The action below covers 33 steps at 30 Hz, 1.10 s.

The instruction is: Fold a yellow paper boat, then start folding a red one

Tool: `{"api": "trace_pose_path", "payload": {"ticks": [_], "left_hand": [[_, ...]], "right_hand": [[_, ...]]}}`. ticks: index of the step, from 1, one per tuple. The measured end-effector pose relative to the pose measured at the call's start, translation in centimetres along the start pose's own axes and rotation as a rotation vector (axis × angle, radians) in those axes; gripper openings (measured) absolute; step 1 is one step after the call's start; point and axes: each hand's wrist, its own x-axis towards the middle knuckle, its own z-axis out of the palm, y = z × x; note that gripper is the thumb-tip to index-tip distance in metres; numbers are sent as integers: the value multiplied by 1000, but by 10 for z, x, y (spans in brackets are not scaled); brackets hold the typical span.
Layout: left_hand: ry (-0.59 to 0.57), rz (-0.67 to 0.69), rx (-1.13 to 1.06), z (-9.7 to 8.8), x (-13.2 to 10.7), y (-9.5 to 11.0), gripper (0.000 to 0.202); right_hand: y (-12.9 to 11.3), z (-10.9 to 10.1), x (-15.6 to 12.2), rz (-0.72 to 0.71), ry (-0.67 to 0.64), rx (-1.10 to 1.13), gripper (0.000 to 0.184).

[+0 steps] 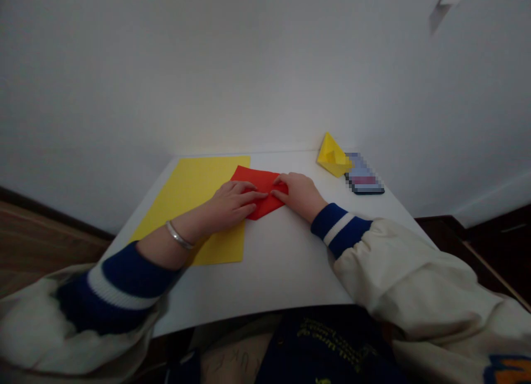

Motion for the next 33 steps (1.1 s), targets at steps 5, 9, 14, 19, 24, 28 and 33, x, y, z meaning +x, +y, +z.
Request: {"api": "trace_pose_path", "payload": {"ticks": [5, 9, 14, 19, 24, 28, 33], "left_hand": [[80, -37, 8, 0, 3, 7, 38], [109, -85, 2, -2, 2, 12, 39], [124, -101, 0, 0, 3, 11, 37], [166, -112, 21, 4, 4, 11, 36], [154, -125, 20, 2, 4, 13, 37], [119, -120, 0, 0, 5, 12, 38], [67, -92, -21, 2, 5, 5, 46]], "right_hand": [[-2, 0, 1, -1, 4, -19, 26], [-3, 0, 1, -3, 16, -41, 27], [-3, 1, 1, -7, 14, -32, 27], [-3, 1, 3, -10, 14, -45, 26], [-4, -1, 2, -24, 14, -47, 25], [-3, 0, 2, -24, 7, -54, 26], [-2, 0, 2, -17, -3, -48, 27]]}}
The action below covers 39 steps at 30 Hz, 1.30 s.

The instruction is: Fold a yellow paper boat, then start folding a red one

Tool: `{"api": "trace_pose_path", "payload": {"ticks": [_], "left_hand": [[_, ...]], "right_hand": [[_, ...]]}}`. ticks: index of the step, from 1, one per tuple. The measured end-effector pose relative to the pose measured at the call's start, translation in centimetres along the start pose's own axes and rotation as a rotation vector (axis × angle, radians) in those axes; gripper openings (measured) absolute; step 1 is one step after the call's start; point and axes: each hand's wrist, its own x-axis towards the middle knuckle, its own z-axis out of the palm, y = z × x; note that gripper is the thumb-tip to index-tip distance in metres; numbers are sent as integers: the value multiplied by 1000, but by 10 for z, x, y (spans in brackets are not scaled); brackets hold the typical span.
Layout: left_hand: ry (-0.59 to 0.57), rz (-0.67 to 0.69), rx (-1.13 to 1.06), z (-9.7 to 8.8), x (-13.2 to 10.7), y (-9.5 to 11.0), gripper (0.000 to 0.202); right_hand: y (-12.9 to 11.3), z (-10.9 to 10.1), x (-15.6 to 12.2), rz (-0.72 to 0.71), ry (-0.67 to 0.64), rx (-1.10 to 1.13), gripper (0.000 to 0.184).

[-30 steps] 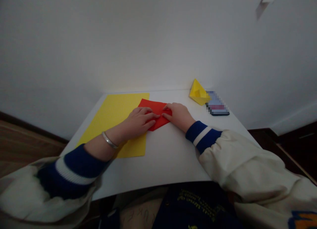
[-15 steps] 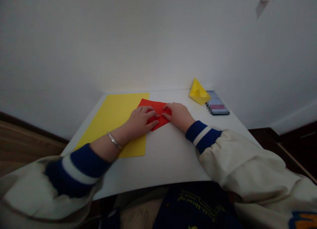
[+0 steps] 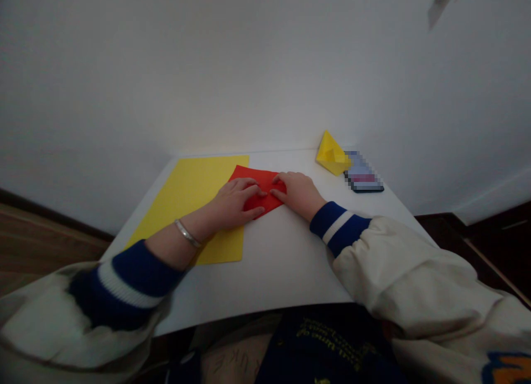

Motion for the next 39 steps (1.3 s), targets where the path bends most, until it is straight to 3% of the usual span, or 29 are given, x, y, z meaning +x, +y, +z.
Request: {"api": "trace_pose_path", "payload": {"ticks": [13, 19, 23, 28, 39], "left_hand": [[-137, 36, -46, 0, 2, -10, 65], [-241, -1, -54, 0, 2, -13, 56], [-203, 1, -59, 0, 1, -10, 49], [-125, 0, -23, 2, -2, -4, 55], [-123, 31, 27, 6, -4, -7, 64]], "right_hand": [[1, 0, 0, 3, -12, 11, 27], [0, 0, -2, 10, 2, 9, 27], [-2, -2, -3, 9, 19, 8, 25], [-4, -3, -3, 15, 23, 18, 23], [-6, -4, -2, 37, 21, 13, 18]]}}
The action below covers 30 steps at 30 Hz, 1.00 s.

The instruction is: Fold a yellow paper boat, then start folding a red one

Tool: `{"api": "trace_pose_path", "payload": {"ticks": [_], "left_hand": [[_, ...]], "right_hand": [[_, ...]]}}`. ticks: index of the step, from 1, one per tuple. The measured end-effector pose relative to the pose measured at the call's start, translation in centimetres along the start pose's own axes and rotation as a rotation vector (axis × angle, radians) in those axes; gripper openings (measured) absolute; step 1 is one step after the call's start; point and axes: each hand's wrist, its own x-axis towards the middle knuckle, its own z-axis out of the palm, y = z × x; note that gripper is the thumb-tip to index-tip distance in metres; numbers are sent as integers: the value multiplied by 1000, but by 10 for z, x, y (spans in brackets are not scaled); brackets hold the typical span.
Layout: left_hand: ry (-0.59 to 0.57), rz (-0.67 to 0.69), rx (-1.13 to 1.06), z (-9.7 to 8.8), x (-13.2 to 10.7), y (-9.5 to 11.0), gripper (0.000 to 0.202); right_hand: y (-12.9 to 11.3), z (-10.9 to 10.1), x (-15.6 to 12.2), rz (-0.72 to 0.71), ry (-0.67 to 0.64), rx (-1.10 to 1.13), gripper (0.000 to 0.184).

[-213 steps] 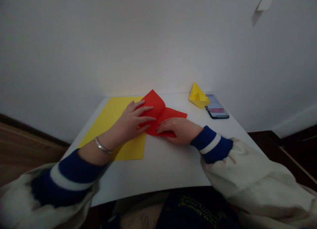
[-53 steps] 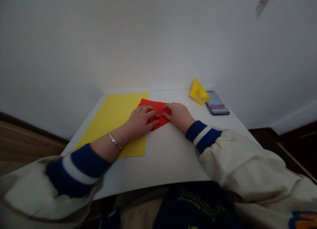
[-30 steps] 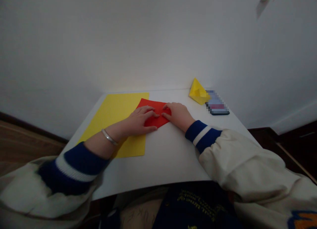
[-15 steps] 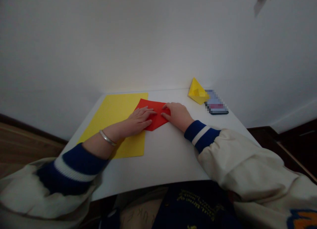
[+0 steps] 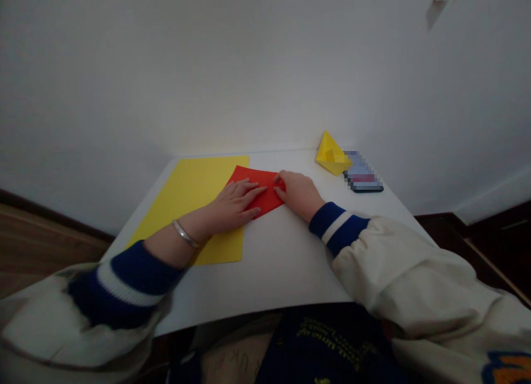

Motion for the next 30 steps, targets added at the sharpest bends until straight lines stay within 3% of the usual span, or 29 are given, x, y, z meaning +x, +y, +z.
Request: {"api": "trace_pose_path", "payload": {"ticks": [30], "left_hand": [[-9, 15, -29, -5, 1, -1, 69]], "right_hand": [[-4, -2, 0, 7, -15, -35, 11]]}}
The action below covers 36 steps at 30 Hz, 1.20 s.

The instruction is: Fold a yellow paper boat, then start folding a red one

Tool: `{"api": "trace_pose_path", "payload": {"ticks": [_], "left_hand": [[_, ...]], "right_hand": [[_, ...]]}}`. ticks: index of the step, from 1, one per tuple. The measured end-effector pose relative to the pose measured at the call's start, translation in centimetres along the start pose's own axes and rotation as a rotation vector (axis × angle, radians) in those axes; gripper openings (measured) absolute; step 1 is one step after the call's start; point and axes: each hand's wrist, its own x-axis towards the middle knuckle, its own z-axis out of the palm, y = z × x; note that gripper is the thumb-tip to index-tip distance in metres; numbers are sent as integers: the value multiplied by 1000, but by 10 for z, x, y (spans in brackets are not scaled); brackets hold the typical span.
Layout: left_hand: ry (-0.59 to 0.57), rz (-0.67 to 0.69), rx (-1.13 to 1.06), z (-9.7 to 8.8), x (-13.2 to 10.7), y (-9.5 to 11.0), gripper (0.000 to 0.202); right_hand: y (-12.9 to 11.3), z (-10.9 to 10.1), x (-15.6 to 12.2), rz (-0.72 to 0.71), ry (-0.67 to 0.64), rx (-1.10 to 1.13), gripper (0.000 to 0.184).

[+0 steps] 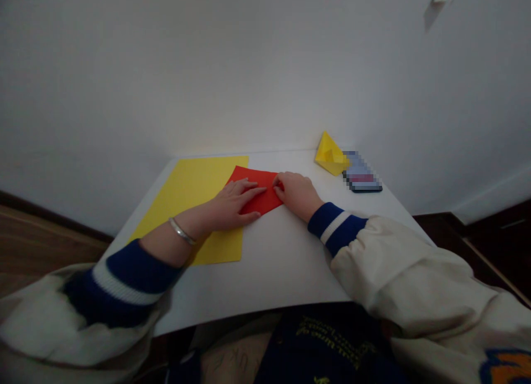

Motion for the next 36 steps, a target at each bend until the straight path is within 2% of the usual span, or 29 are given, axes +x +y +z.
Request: {"api": "trace_pose_path", "payload": {"ticks": [4, 9, 11, 15, 23, 32, 36], "left_hand": [[-46, 10, -19, -3, 0, -2, 69], [-171, -26, -66, -8, 3, -6, 74], [-184, -43, -67, -6, 6, -7, 69], [-104, -28, -69, -1, 6, -6, 58], [4, -9, 67, 2, -3, 5, 62], [53, 29, 132, -3, -3, 5, 60], [65, 30, 153, -3, -4, 6, 59]], "right_hand": [[2, 1, 0, -5, 4, -7, 11], [3, 2, 0, -19, 9, -7, 12], [2, 1, 0, -19, 10, -11, 12], [1, 0, 0, -11, -4, -19, 12], [1, 2, 0, 6, 4, -1, 13], [1, 1, 0, 2, 0, -6, 15], [3, -1, -2, -68, 47, 1, 17]]}}
